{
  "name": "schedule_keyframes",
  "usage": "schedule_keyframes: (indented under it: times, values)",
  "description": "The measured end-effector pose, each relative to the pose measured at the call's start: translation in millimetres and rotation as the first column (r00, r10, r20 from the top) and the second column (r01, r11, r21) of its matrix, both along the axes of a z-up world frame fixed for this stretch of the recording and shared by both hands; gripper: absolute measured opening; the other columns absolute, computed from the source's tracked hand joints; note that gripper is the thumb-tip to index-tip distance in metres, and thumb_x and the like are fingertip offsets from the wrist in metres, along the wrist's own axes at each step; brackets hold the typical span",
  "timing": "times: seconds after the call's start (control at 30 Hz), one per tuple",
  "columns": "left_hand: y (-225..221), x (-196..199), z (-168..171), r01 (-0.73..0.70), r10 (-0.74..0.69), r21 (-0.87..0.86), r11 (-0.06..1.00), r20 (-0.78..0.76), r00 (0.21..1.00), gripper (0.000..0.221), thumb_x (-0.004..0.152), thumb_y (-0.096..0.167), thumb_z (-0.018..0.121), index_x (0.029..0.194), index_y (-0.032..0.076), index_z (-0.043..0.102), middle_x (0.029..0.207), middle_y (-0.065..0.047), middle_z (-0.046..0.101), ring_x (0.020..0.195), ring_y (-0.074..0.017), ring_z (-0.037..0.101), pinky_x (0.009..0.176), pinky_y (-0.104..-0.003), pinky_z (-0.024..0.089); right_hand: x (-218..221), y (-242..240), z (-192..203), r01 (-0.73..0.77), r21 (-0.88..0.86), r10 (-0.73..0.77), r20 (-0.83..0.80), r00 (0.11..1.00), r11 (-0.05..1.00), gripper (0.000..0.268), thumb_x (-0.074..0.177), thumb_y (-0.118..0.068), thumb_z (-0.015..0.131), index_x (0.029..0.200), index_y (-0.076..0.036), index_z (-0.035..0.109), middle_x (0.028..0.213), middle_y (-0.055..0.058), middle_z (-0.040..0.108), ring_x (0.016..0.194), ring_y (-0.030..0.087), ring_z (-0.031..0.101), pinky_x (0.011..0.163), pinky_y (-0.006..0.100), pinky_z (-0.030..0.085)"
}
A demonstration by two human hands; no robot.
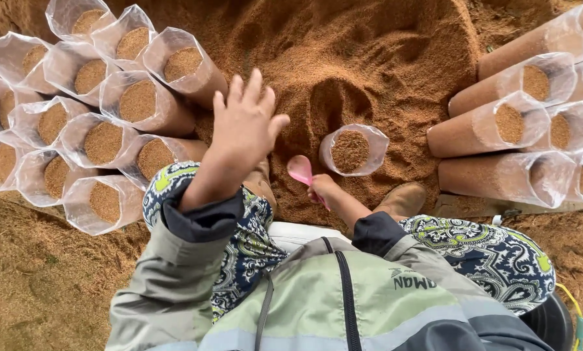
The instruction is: Filling clear plastic bags with a granular substrate using a small hand scoop
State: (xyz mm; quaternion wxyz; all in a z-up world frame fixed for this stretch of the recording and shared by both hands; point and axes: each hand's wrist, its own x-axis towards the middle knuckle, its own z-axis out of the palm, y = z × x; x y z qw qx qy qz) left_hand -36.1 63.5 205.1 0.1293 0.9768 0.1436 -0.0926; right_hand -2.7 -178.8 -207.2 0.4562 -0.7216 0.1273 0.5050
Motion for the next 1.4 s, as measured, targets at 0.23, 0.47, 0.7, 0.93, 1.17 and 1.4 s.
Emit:
schedule_keyframes:
  times: [0.23, 0.47, 0.7, 0.93, 1.17, 1.4]
  values:
    - [-0.1, -9.8, 0.8, 0.144, -0.188, -0.234, 0.961, -0.18, 0.966, 0.056, 0.104, 0.044, 0.041, 0.151, 0.014, 0.046, 0.155, -0.019, 0.04, 0.141, -0.0413, 0.04, 0.112, -0.067, 0.028, 8.5, 4.1, -48.6, 0.165, -0.063, -0.174, -0.192, 0.966, 0.984, 0.03, 0.09, 0.01, 0.054, 0.119, 0.009, 0.054, 0.09, 0.02, 0.061, 0.066, 0.022, 0.072, 0.072, 0.056, 0.062]
    - [-6.3, -30.9, 13.4, 0.248, -0.268, -0.178, 0.952, -0.099, 0.958, 0.055, 0.105, 0.043, 0.043, 0.146, 0.007, 0.05, 0.147, -0.024, 0.048, 0.133, -0.046, 0.047, 0.107, -0.068, 0.034, 20.4, 47.5, -124.6, 0.398, 0.005, -0.395, -0.116, 0.912, 0.917, 0.03, 0.088, 0.011, 0.055, 0.117, 0.005, 0.06, 0.086, 0.019, 0.066, 0.066, 0.023, 0.072, 0.064, 0.053, 0.065]
    - [-5.4, -50.8, 6.7, 0.317, -0.31, -0.105, 0.942, 0.081, 0.947, 0.051, 0.1, 0.041, 0.054, 0.14, 0.01, 0.056, 0.141, -0.022, 0.055, 0.124, -0.0448, 0.055, 0.1, -0.064, 0.04, 56.3, 88.1, -121.8, 0.521, -0.005, -0.519, -0.074, 0.851, 0.854, 0.037, 0.095, 0.005, 0.05, 0.131, -0.004, 0.053, 0.091, 0.011, 0.067, 0.067, 0.014, 0.069, 0.068, 0.039, 0.062]
    - [-0.7, -54.9, 7.3, 0.293, -0.272, -0.094, 0.952, 0.183, 0.945, 0.054, 0.091, 0.034, 0.061, 0.136, 0.004, 0.055, 0.142, -0.021, 0.055, 0.126, -0.0408, 0.052, 0.1, -0.054, 0.038, 70.4, 92.4, -67.9, 0.614, 0.198, -0.602, -0.122, 0.789, 0.764, 0.036, 0.093, 0.008, 0.042, 0.124, 0.0, 0.057, 0.096, 0.011, 0.066, 0.073, 0.014, 0.061, 0.06, 0.025, 0.048]
    - [-5.2, -55.1, 2.4, 0.282, -0.256, -0.085, 0.956, 0.231, 0.939, 0.052, 0.092, 0.033, 0.061, 0.134, 0.003, 0.057, 0.139, -0.021, 0.056, 0.122, -0.0404, 0.055, 0.098, -0.054, 0.039, 79.7, 94.8, -22.5, 0.616, 0.336, -0.611, -0.135, 0.78, 0.712, 0.04, 0.094, 0.009, 0.044, 0.131, 0.0, 0.057, 0.095, 0.011, 0.066, 0.075, 0.014, 0.063, 0.061, 0.025, 0.049]
    - [-10.8, -51.5, -14.9, 0.304, -0.298, -0.053, 0.951, 0.095, 0.95, 0.051, 0.1, 0.044, 0.053, 0.14, 0.013, 0.056, 0.139, -0.019, 0.056, 0.124, -0.0432, 0.056, 0.098, -0.064, 0.042, 81.4, 96.1, 20.9, 0.581, 0.354, -0.573, -0.141, 0.808, 0.733, 0.04, 0.098, -0.001, 0.054, 0.136, -0.015, 0.05, 0.099, 0.008, 0.071, 0.076, 0.013, 0.072, 0.071, 0.031, 0.061]
